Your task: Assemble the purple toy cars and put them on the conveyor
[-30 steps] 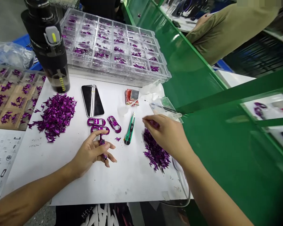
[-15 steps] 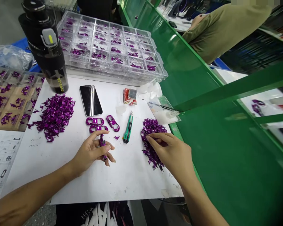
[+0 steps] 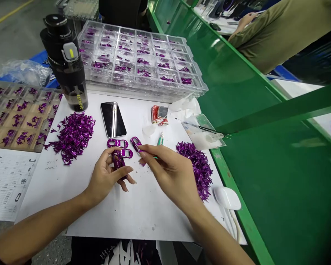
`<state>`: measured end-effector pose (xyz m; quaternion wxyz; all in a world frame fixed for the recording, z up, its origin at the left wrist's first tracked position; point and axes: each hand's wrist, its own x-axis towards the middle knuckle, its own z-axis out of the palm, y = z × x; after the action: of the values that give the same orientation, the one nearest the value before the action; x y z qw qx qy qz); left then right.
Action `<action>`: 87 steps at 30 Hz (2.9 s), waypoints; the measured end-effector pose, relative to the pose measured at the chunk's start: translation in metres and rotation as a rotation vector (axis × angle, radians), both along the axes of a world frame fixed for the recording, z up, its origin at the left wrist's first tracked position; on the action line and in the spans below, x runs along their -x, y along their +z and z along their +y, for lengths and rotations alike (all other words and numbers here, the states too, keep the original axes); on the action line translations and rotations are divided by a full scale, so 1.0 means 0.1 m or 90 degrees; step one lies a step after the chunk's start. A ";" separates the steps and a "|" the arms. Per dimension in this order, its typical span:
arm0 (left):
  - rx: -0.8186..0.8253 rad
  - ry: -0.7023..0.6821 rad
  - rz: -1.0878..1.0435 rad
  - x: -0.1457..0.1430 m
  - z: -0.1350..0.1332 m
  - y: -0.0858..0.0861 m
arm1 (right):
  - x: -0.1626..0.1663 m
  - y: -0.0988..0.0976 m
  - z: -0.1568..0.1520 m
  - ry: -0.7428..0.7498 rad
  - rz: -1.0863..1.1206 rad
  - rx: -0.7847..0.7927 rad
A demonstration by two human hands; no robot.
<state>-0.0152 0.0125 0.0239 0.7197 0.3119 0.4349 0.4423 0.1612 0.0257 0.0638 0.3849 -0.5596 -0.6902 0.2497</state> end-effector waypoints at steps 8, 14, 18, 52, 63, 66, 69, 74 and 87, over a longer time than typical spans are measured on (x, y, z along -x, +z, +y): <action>0.032 0.008 -0.048 0.04 0.03 -0.05 | 0.25 -0.34 -0.17 -0.020 -0.102 -0.265; 0.041 0.030 -0.024 0.02 0.02 -0.03 | 0.30 -0.42 -0.18 0.041 -0.077 -0.322; 0.039 0.039 -0.018 0.02 0.03 -0.02 | 0.29 -0.50 -0.18 0.065 -0.096 -0.336; -0.060 0.065 0.051 0.02 -0.06 -0.07 | 0.86 -0.57 -0.42 -0.248 0.014 -0.187; -0.748 -0.123 0.278 0.08 -0.26 -0.02 | 0.14 -0.23 -0.83 -0.075 0.347 0.056; -0.646 -0.098 0.326 0.09 -0.62 0.04 | -0.01 -0.14 -1.09 0.003 0.381 0.123; -0.195 -0.165 0.231 0.10 -1.07 0.15 | -0.11 -0.08 -1.29 0.093 0.306 0.201; 0.384 -0.301 -0.055 0.01 -1.47 0.09 | -0.13 -0.18 -1.42 0.257 0.184 0.296; 0.517 -0.097 -0.116 -0.36 -1.57 -0.13 | 0.43 -0.57 -1.03 0.016 -0.185 0.103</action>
<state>0.0207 -0.1442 0.0114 0.8503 -0.0060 0.4843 0.2060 0.1179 -0.0771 0.0066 0.2312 -0.6102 -0.7234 0.2257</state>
